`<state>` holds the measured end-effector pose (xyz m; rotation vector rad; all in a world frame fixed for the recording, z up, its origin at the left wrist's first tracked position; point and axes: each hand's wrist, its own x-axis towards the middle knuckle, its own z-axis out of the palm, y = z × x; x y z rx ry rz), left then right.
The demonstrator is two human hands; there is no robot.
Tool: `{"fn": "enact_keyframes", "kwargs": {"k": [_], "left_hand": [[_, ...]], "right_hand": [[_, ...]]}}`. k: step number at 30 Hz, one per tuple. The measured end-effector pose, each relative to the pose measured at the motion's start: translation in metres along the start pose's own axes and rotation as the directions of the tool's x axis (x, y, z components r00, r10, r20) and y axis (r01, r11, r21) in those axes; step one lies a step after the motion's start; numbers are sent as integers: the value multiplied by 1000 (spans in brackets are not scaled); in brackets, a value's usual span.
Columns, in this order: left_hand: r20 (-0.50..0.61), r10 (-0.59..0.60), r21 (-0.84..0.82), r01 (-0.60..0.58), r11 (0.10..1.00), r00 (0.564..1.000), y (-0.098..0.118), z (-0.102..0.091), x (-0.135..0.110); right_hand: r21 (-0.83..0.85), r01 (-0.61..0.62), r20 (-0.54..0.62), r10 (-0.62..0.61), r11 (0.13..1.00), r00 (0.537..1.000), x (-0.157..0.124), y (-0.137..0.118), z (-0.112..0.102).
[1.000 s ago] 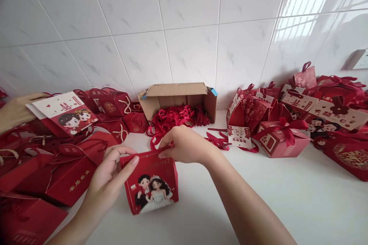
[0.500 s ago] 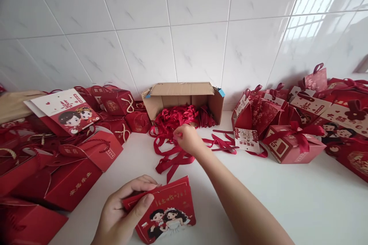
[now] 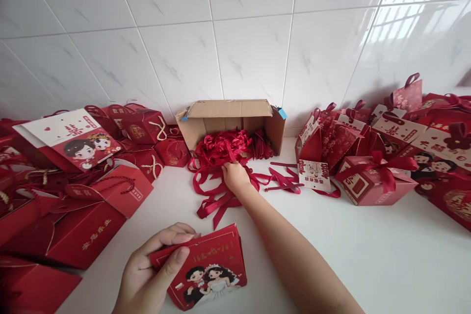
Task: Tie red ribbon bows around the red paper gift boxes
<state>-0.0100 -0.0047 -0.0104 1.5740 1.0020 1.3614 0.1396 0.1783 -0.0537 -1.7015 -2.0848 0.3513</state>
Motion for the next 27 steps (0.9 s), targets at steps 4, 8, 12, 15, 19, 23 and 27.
{"fn": "enact_keyframes", "kwargs": {"k": [4, 8, 12, 15, 19, 23, 27], "left_hand": [[-26, 9, 29, -8, 1000, 1000, 0, 1, -1], [-52, 27, 45, -24, 999, 998, 0, 1, -1], [-53, 39, 77, -35, 996, 998, 2, 1, -2], [-61, 41, 98, -35, 995, 997, 2, 2, -2], [-72, 19, 108, -12, 994, 997, 3, 2, -1], [-62, -41, 87, 46, 995, 997, 4, -1, -2], [-40, -36, 93, 39, 995, 999, 0, -2, -1]], "right_hand": [[-17, 25, 24, -24, 1000, 999, 0, 0, -2], [-33, 26, 59, -24, 999, 998, 0, 0, -4], [-51, 30, 74, -26, 998, 997, -1, -1, -5], [-44, 38, 75, -35, 998, 997, -3, -2, -6], [22, 36, 42, -36, 999, 998, -8, -1, -6], [161, 23, -79, -11, 987, 997, -13, 1, -11], [334, 55, -255, 33, 941, 966, -16, 3, -38]]}}
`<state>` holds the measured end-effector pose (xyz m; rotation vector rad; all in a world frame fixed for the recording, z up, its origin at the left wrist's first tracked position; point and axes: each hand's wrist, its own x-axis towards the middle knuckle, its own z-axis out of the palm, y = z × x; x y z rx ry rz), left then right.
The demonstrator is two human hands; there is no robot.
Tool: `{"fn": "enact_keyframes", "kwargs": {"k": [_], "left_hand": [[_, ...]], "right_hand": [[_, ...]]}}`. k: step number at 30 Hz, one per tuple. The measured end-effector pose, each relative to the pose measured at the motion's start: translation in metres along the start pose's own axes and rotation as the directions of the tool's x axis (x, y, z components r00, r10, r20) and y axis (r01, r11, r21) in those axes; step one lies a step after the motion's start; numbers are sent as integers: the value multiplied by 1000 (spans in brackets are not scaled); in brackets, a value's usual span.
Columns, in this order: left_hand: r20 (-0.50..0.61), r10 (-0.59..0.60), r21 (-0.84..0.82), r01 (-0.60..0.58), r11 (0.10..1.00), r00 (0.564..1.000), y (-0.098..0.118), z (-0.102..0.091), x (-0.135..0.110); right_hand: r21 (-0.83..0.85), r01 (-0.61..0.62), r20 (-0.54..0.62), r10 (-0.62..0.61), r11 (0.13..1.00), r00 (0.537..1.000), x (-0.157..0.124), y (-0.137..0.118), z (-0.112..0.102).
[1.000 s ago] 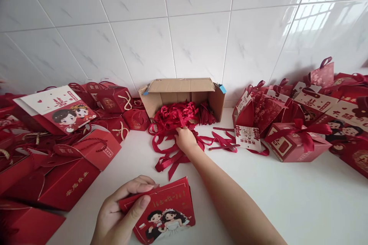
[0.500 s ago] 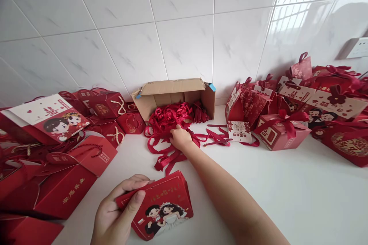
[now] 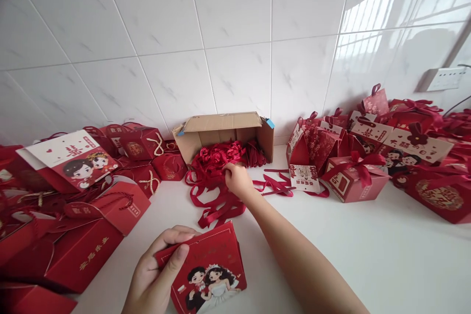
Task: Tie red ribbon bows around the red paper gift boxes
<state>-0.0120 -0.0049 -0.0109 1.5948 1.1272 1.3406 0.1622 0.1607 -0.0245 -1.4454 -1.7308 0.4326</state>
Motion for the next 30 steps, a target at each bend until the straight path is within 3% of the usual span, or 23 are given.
{"fn": "enact_keyframes", "kwargs": {"k": [4, 8, 10, 13, 17, 19, 25, 30], "left_hand": [[67, 118, 35, -121, 992, 991, -7, 14, 19], [141, 241, 92, -255, 963, 960, -1, 32, 55], [214, 269, 125, -299, 946, 939, 12, 35, 74], [259, 295, 97, -328, 940, 920, 46, 28, 96], [138, 312, 26, -318, 948, 940, 91, 23, 96], [119, 372, 58, -381, 923, 920, 103, 26, 83], [185, 616, 206, -643, 737, 765, 107, 35, 50], [187, 678, 292, -699, 652, 711, 107, 29, 52]], "right_hand": [[209, 25, -199, 18, 978, 980, 2, -13, -50], [391, 95, -269, 15, 916, 963, -12, -25, -104], [569, 146, -247, -1, 809, 969, -24, -30, -125], [811, 151, -144, -57, 565, 988, -40, -38, -145], [928, 70, -7, -171, 365, 985, -57, -56, -150], [955, 29, 44, -238, 296, 970, -66, -66, -145], [949, -7, 142, -409, 314, 901, -91, -85, -128], [926, 86, 49, -345, 366, 937, -103, -93, -118]]}}
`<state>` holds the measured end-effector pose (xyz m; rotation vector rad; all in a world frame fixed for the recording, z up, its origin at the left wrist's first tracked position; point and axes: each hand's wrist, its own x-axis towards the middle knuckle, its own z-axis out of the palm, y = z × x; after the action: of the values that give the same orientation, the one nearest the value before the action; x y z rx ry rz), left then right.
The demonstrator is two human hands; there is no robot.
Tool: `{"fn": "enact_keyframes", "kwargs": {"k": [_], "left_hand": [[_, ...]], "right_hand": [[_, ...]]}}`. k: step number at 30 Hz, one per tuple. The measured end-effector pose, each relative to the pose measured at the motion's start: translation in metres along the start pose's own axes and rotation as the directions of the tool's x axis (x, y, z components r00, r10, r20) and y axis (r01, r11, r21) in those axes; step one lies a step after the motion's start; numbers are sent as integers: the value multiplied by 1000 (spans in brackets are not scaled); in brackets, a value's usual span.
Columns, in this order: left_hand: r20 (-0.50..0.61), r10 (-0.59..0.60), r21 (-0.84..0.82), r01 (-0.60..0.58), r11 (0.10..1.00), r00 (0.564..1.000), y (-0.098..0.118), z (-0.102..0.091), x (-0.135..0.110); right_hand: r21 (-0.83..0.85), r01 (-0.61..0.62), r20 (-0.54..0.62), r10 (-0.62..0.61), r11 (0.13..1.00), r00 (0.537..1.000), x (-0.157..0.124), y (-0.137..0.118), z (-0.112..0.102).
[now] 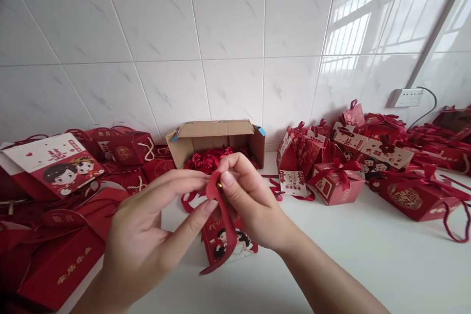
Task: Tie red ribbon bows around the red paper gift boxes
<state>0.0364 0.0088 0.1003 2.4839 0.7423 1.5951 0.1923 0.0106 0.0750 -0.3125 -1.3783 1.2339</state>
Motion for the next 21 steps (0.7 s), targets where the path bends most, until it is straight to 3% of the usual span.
{"fn": "enact_keyframes", "kwargs": {"k": [3, 7, 15, 21], "left_hand": [[28, -2, 2, 2, 1000, 1000, -5, -2, 3], [108, -27, -66, 34, 997, 994, -14, -7, 4], [223, 6, -95, 16, 995, 975, -21, -19, 5], [180, 70, -94, -54, 994, 981, -27, -14, 5]], "right_hand": [[-108, 40, -14, -42, 993, 999, -1, 1, 6], [-177, 10, 32, -4, 984, 999, 2, -4, 5], [28, -96, 217, 87, 995, 972, 5, -17, -8], [13, -112, 176, 108, 994, 978, 5, -17, -9]]}}
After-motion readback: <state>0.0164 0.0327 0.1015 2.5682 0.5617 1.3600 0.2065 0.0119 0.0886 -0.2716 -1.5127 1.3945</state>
